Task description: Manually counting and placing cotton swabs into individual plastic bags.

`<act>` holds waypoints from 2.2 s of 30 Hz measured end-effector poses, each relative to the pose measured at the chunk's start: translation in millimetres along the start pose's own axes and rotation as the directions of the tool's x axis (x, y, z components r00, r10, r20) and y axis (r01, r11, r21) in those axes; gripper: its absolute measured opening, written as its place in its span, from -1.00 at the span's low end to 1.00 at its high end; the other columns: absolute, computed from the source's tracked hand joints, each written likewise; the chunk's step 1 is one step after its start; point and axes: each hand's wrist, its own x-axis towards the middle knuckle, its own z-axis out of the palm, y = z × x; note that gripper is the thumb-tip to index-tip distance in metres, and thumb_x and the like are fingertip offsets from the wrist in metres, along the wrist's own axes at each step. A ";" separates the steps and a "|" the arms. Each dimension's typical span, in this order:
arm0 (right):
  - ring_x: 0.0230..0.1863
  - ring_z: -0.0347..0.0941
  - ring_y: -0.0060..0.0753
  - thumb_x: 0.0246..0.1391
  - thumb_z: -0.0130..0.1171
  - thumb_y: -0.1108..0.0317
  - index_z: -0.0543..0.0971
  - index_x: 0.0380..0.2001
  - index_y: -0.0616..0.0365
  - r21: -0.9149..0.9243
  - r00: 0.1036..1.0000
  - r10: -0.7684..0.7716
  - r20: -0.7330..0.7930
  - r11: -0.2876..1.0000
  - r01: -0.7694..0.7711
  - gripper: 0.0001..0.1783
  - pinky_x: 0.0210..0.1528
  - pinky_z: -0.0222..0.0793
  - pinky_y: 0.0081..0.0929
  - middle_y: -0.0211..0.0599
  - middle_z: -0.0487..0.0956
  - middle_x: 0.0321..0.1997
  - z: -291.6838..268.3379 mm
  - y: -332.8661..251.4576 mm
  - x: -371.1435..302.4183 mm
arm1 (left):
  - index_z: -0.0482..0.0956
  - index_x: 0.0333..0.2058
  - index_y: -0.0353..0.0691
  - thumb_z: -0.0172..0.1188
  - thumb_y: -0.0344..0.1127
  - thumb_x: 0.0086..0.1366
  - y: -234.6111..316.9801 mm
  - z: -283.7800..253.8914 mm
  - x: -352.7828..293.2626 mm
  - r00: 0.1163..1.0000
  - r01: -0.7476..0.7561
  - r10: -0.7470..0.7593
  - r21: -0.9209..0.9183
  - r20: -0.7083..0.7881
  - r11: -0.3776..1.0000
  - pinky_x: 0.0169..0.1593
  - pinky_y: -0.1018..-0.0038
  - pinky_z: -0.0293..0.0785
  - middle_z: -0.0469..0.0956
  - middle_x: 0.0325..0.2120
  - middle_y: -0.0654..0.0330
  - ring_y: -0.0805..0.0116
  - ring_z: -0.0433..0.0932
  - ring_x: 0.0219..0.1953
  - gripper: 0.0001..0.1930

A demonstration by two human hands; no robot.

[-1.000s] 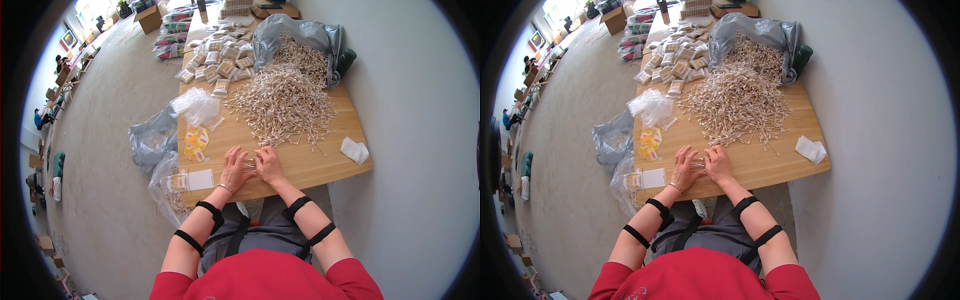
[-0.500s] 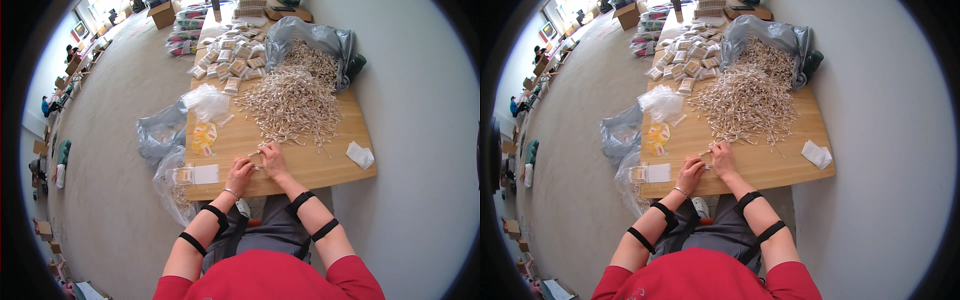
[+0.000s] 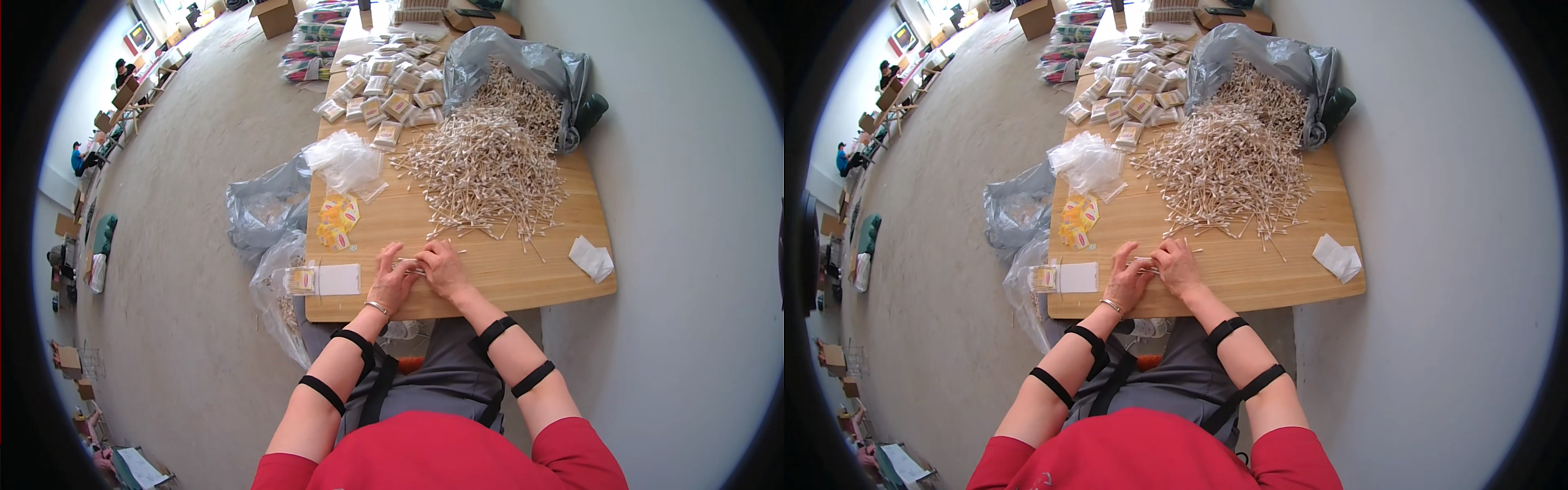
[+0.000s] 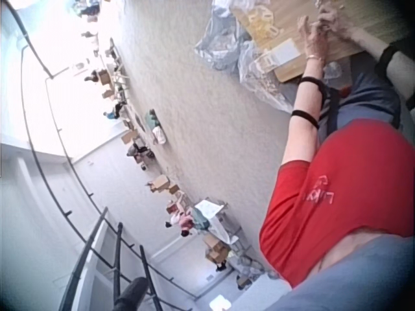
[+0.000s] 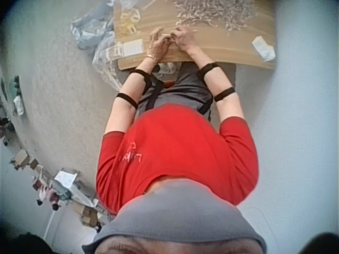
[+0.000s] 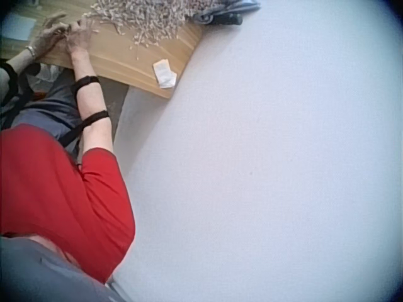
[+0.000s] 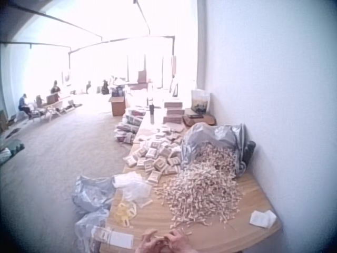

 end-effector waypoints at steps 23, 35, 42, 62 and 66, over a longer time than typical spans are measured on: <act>-0.15 0.33 -0.23 -0.12 0.25 0.34 0.61 -0.39 0.00 -0.257 0.921 0.267 -0.283 0.904 -0.342 -0.86 -0.07 0.27 -0.26 -0.41 0.45 -0.28 -47.0 46.5 -23.7 | 0.52 -0.18 -0.18 0.25 -0.38 0.05 -10.6 -0.3 1.2 0.989 -0.029 0.042 -0.092 0.143 0.995 0.26 0.12 0.09 0.48 -0.17 0.20 0.19 0.38 0.02 -0.70; -0.19 0.34 -0.27 -0.07 0.20 0.36 0.62 -0.40 0.01 -0.060 0.992 0.122 -0.029 0.991 -0.123 -0.89 -0.11 0.28 -0.32 -0.41 0.45 -0.32 -8.6 4.9 6.9 | 0.36 0.06 -0.22 0.26 -0.37 0.03 2.2 -2.5 4.8 0.996 0.065 -0.061 -0.050 0.069 0.997 0.30 0.10 0.02 0.31 0.08 -0.01 0.05 0.17 0.23 -0.45; -0.23 0.34 -0.22 -0.17 0.23 0.49 0.60 -0.47 0.12 0.052 0.983 0.182 -0.034 0.982 -0.180 -0.90 -0.12 0.30 -0.33 -0.34 0.45 -0.37 -17.2 10.4 7.9 | 0.39 0.03 -0.27 0.23 -0.34 0.06 -10.3 -2.0 -2.1 0.989 0.021 -0.021 0.003 0.143 1.000 0.33 0.09 -0.06 0.35 0.06 0.06 0.12 0.22 0.21 -0.49; -0.22 0.33 -0.22 -0.11 0.24 0.39 0.56 -0.47 0.01 -0.153 0.990 0.139 0.008 0.979 -0.136 -0.93 -0.15 0.32 -0.33 -0.39 0.41 -0.34 -31.6 18.3 6.1 | 0.52 -0.15 -0.20 0.17 -0.40 0.14 -5.8 0.7 1.4 0.997 0.020 -0.016 -0.058 0.079 0.998 0.29 0.09 0.03 0.48 -0.10 0.18 0.21 0.39 0.07 -0.73; -0.21 0.34 -0.22 -0.11 0.21 0.41 0.55 -0.50 0.02 -0.211 0.985 0.158 -0.074 0.962 -0.171 -0.95 -0.17 0.33 -0.30 -0.37 0.42 -0.34 -37.4 33.4 -7.9 | 0.54 -0.19 -0.19 0.17 -0.40 0.14 -8.3 2.0 -0.2 0.998 0.025 -0.019 -0.099 0.066 0.995 0.28 0.09 0.05 0.51 -0.15 0.18 0.20 0.41 0.04 -0.78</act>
